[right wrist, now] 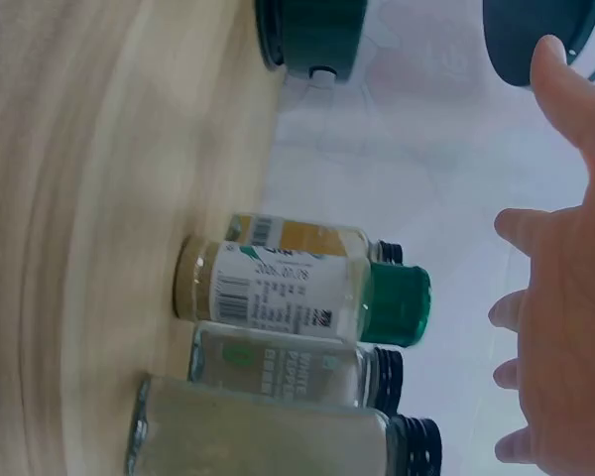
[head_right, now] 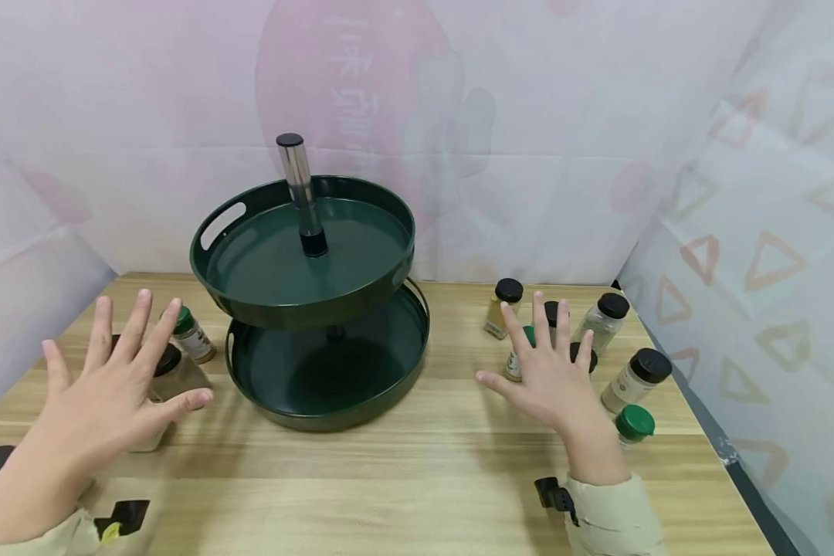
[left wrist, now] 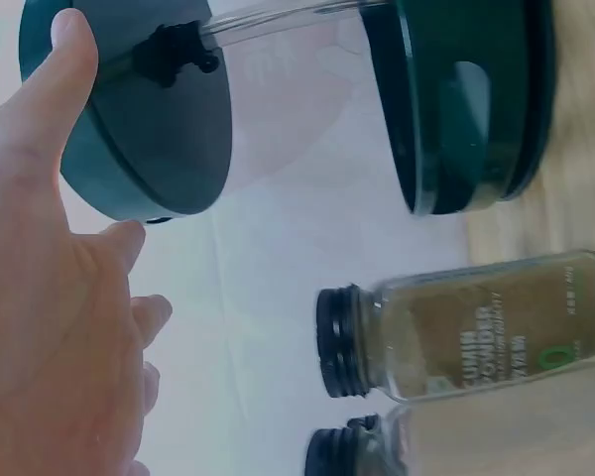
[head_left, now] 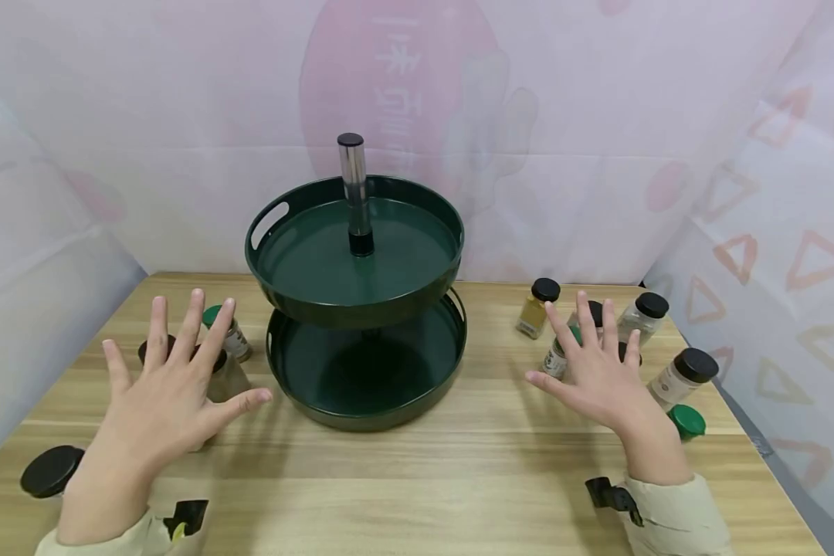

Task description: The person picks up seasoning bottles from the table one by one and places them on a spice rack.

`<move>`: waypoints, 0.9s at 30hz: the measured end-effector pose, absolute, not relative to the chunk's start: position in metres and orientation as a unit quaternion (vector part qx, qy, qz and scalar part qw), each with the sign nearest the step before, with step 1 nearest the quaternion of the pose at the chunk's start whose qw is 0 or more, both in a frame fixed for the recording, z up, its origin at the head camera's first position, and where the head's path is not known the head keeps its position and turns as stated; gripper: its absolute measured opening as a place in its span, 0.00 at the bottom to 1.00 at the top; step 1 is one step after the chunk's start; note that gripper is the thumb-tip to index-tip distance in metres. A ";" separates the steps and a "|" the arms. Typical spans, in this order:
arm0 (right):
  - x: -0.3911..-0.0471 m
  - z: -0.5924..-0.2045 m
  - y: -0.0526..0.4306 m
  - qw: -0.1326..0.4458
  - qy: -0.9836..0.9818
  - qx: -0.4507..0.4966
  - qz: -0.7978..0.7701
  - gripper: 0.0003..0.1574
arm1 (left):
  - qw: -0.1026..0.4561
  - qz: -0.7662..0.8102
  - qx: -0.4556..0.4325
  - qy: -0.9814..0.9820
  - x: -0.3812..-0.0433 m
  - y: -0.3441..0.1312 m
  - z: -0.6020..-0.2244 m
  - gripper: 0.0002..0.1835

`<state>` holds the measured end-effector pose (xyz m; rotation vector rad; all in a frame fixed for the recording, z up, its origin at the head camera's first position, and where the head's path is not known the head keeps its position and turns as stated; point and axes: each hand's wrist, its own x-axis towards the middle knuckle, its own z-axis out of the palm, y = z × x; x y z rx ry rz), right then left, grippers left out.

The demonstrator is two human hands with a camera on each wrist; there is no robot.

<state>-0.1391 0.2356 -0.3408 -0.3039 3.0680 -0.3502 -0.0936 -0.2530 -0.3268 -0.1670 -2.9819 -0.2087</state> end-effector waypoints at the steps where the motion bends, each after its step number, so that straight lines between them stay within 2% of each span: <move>1: -0.139 -0.340 0.236 0.017 0.988 -0.099 -0.117 0.62 | 0.077 -0.068 -0.056 -0.993 -0.094 -0.253 -0.325 0.59; 9: -0.138 -0.330 0.246 -0.016 0.981 -0.110 -0.156 0.61 | 0.107 -0.078 -0.069 -0.989 -0.096 -0.252 -0.308 0.58; 17: -0.131 -0.322 0.266 -0.080 0.972 -0.113 -0.188 0.61 | 0.159 -0.092 -0.105 -0.977 -0.101 -0.240 -0.292 0.58; 22: -0.128 -0.320 0.282 -0.130 0.951 -0.149 -0.236 0.59 | 0.209 -0.114 -0.150 -0.960 -0.103 -0.231 -0.288 0.56; 27: -0.127 -0.322 0.300 -0.172 0.918 -0.191 -0.301 0.57 | 0.286 -0.148 -0.214 -0.922 -0.108 -0.220 -0.286 0.49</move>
